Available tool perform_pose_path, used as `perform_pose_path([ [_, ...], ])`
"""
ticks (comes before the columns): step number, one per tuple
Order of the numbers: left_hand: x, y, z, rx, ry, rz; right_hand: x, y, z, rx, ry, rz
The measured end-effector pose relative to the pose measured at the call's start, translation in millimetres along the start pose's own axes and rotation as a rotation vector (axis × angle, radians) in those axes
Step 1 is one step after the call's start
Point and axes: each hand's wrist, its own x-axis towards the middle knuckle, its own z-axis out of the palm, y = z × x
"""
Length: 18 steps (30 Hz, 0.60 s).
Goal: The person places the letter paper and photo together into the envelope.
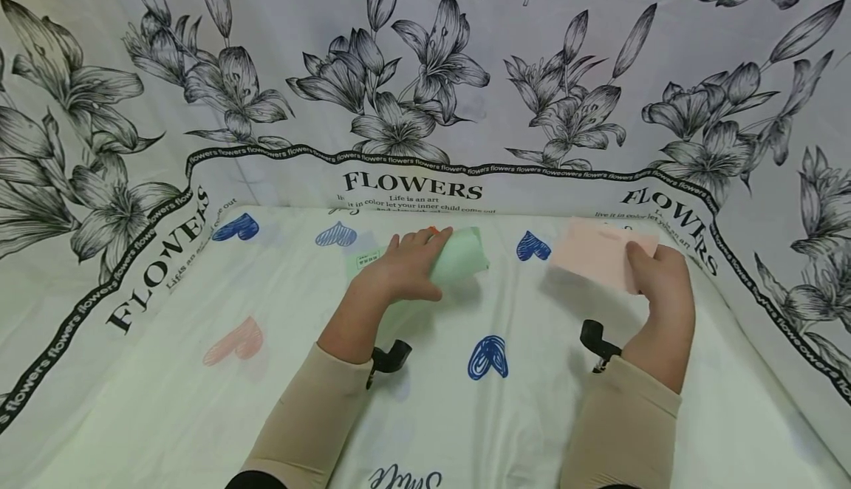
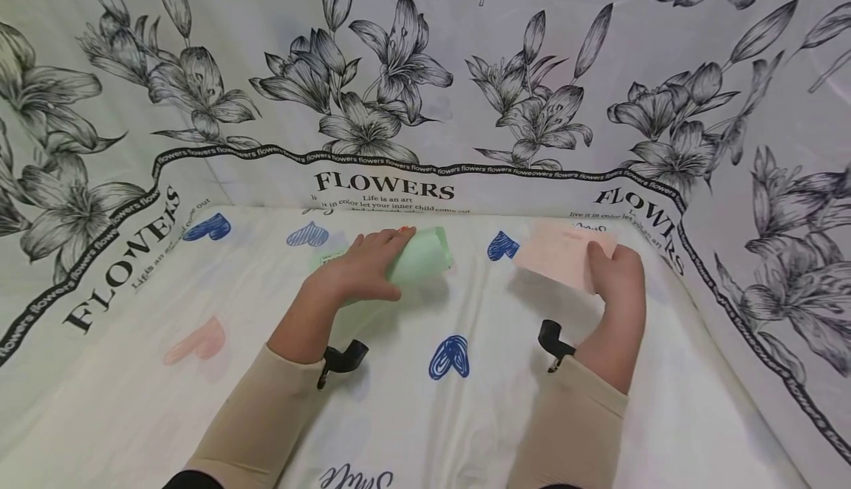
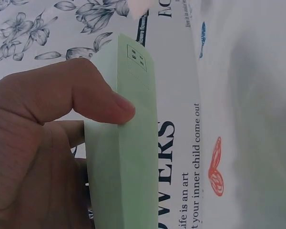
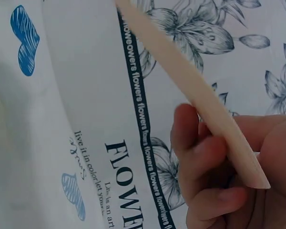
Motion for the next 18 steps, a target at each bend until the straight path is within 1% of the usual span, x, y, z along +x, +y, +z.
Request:
perform_pose_path([
  [4, -0.9, 0.4, 0.1, -0.001, 0.002, -0.002, 2, -4, 6, 0.022, -0.042, -0.084],
  [10, 0.2, -0.6, 1.0, 0.008, 0.001, -0.005, -1, -11, 13, 0.055, -0.139, -0.170],
  [14, 0.9, -1.1, 1.3, 0.011, 0.003, 0.005, -1, -15, 16, 0.117, -0.201, -0.237],
  [16, 1.4, -1.5, 1.6, 0.018, 0.006, 0.009, 0, -17, 17, 0.153, -0.211, -0.277],
  [18, 2.0, -1.7, 2.0, 0.020, 0.008, 0.009, 0, -20, 19, 0.180, -0.203, -0.316],
])
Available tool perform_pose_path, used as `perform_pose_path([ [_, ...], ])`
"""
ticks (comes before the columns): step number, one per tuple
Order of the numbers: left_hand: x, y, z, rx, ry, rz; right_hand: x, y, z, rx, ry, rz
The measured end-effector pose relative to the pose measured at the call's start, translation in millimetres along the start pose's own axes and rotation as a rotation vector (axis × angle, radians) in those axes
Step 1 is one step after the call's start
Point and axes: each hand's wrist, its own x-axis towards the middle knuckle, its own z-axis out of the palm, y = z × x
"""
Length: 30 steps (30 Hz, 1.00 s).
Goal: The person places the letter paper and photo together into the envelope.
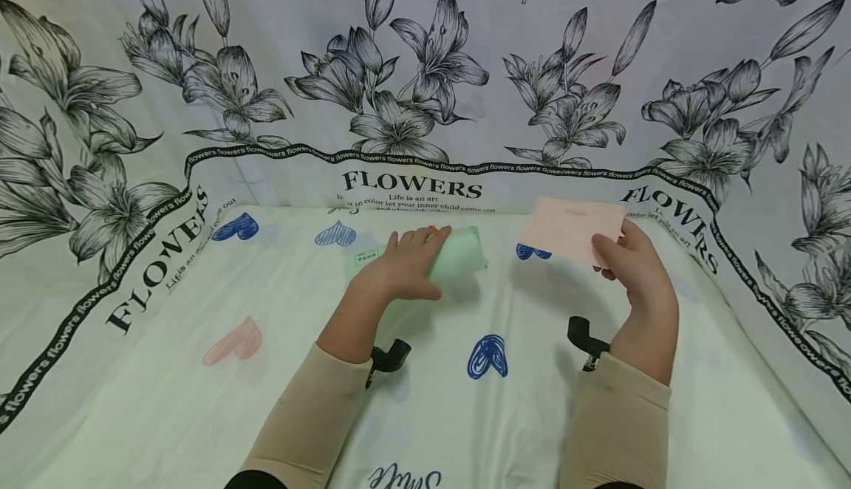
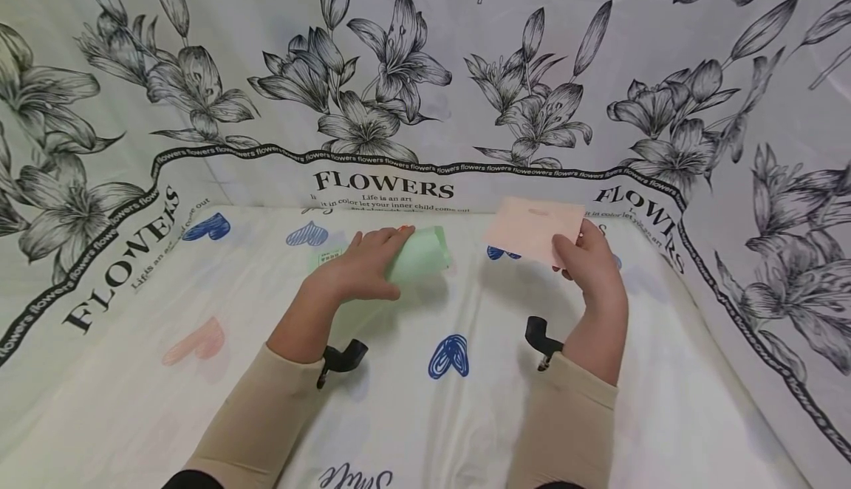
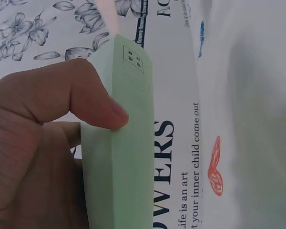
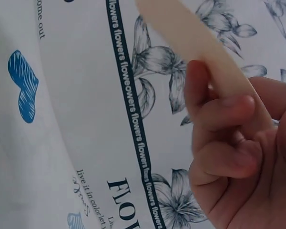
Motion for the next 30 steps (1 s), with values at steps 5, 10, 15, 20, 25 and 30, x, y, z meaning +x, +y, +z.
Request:
perform_pose_path([
  [5, 0.6, -1.0, 0.9, -0.009, 0.010, -0.003, 0, -7, 7, 0.014, 0.019, -0.079],
  [10, 0.6, -1.3, 1.8, -0.002, 0.018, 0.003, 0, -13, 16, 0.007, -0.021, -0.138],
  [15, -1.0, -0.1, 0.3, -0.004, 0.027, 0.017, 3, -18, 23, -0.026, -0.064, -0.164],
  [20, -1.6, 0.5, -0.4, 0.006, 0.034, 0.027, 6, -24, 33, -0.062, -0.077, -0.159],
  [25, -1.8, 0.3, -0.9, 0.016, 0.043, 0.036, 6, -29, 41, -0.096, -0.089, -0.155],
  [30, -2.8, 0.2, -2.7, 0.020, 0.055, 0.035, 6, -32, 45, -0.129, -0.083, -0.134],
])
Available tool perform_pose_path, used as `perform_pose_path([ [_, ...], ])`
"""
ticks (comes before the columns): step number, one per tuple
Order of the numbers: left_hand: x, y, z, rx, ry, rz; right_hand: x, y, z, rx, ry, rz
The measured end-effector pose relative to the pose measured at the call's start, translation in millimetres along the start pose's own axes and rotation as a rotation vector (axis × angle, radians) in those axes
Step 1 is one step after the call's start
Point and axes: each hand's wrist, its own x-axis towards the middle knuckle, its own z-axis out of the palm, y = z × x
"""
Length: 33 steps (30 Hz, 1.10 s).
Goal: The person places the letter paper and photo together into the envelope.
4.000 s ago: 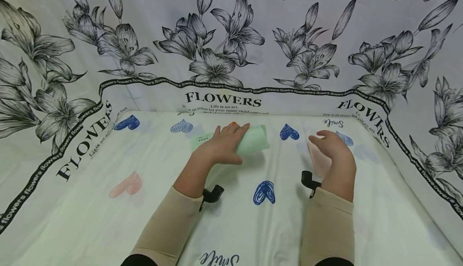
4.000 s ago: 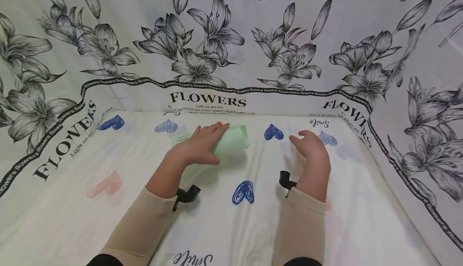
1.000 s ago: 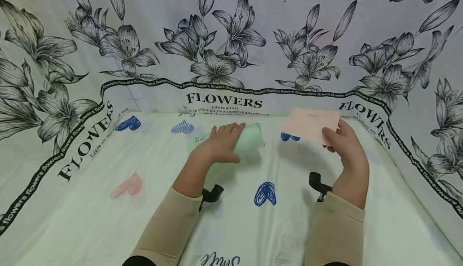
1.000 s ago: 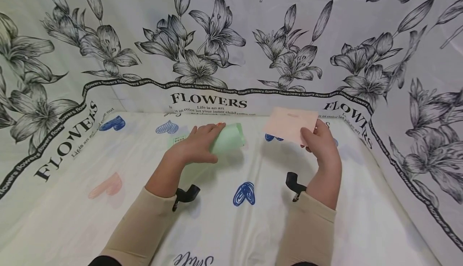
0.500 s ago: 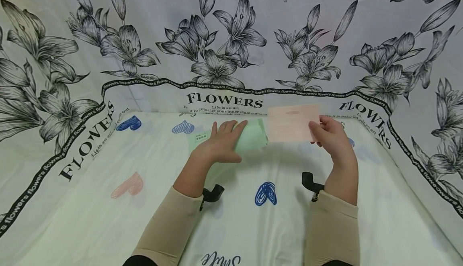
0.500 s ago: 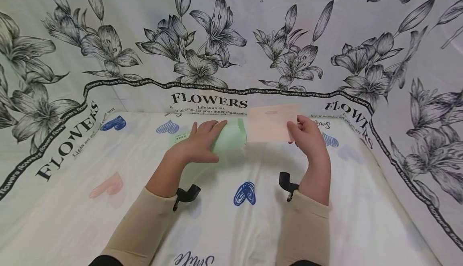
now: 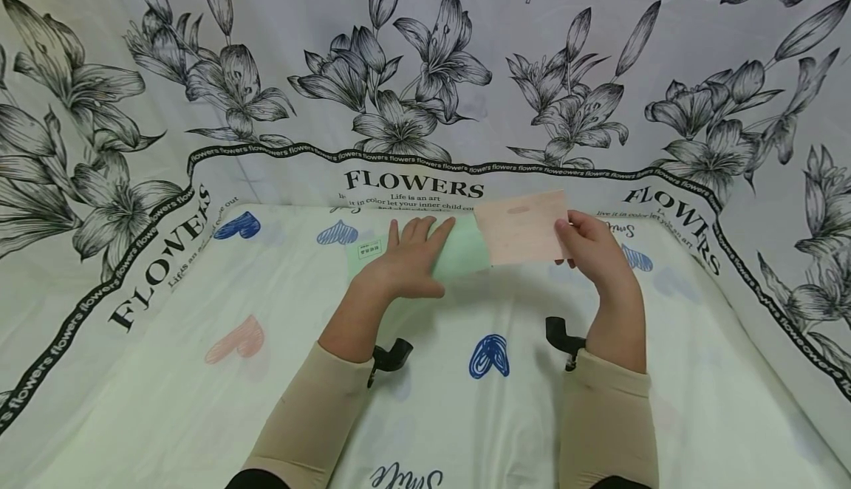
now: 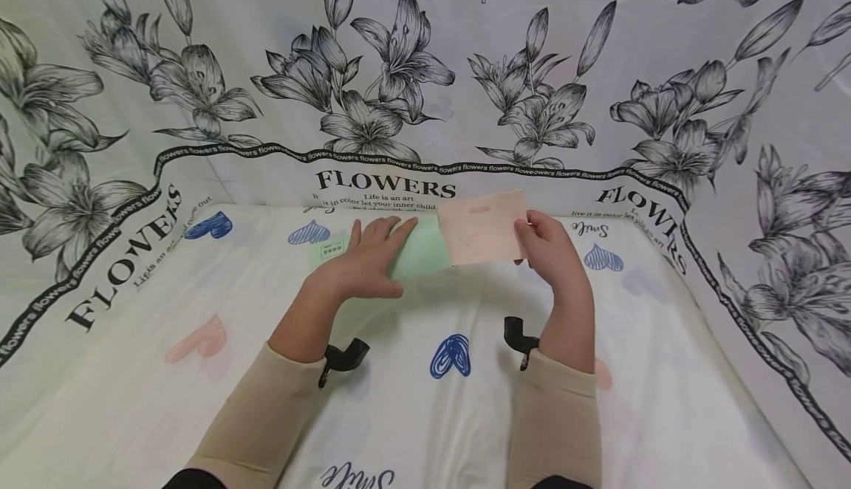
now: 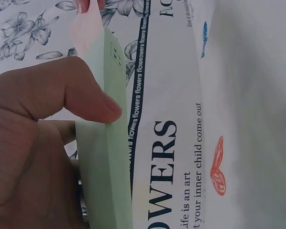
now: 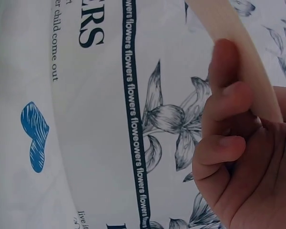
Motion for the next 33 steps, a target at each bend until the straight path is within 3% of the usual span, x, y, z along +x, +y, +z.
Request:
perform_pose_path([
  [33, 1.6, 4.4, 2.1, 0.004, 0.004, -0.001, -5, 0, -11, -0.031, -0.144, 0.046],
])
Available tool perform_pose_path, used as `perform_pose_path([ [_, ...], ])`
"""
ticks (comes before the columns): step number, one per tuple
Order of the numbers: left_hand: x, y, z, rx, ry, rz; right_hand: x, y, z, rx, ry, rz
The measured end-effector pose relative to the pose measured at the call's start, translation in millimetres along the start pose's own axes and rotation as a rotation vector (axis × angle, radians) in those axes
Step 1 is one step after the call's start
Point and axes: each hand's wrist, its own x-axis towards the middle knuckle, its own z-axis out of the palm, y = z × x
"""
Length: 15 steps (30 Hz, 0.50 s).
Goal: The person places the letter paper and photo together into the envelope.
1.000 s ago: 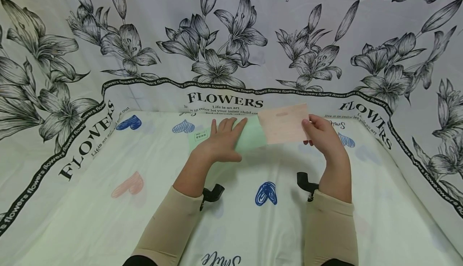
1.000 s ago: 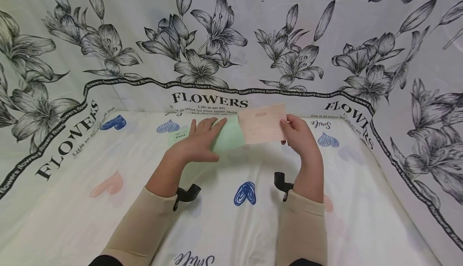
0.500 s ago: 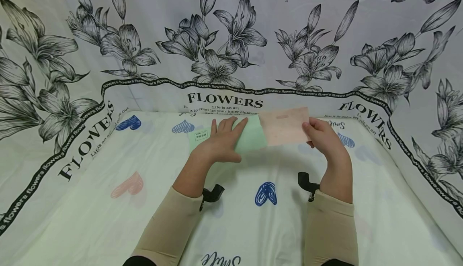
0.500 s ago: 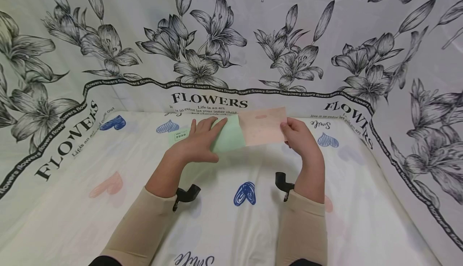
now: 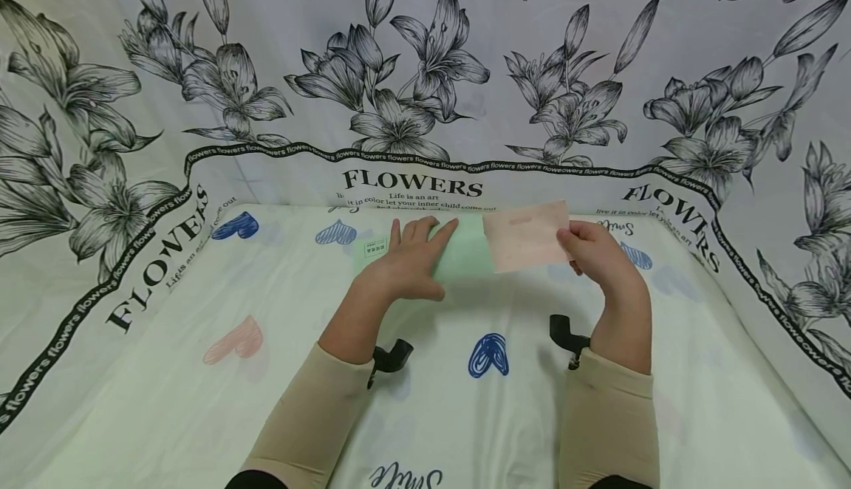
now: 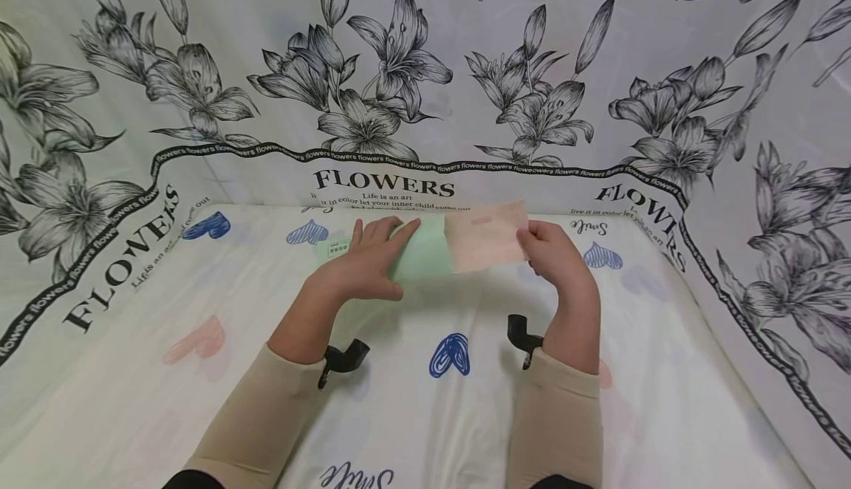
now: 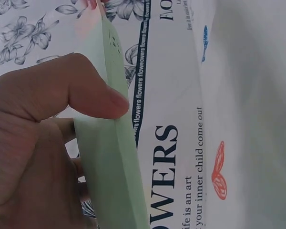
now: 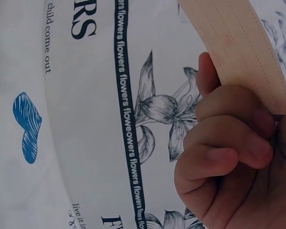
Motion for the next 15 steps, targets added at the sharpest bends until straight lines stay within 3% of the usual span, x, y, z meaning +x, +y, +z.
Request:
perform_pose_path([
  [9, 0.6, 0.9, 0.3, 0.017, 0.008, -0.008, 1.6, 0.5, 1.6, 0.008, 0.025, -0.014],
  [15, 0.9, 0.9, 0.4, 0.014, 0.021, -0.004, 1.2, -1.4, 4.0, -0.051, 0.176, 0.021],
])
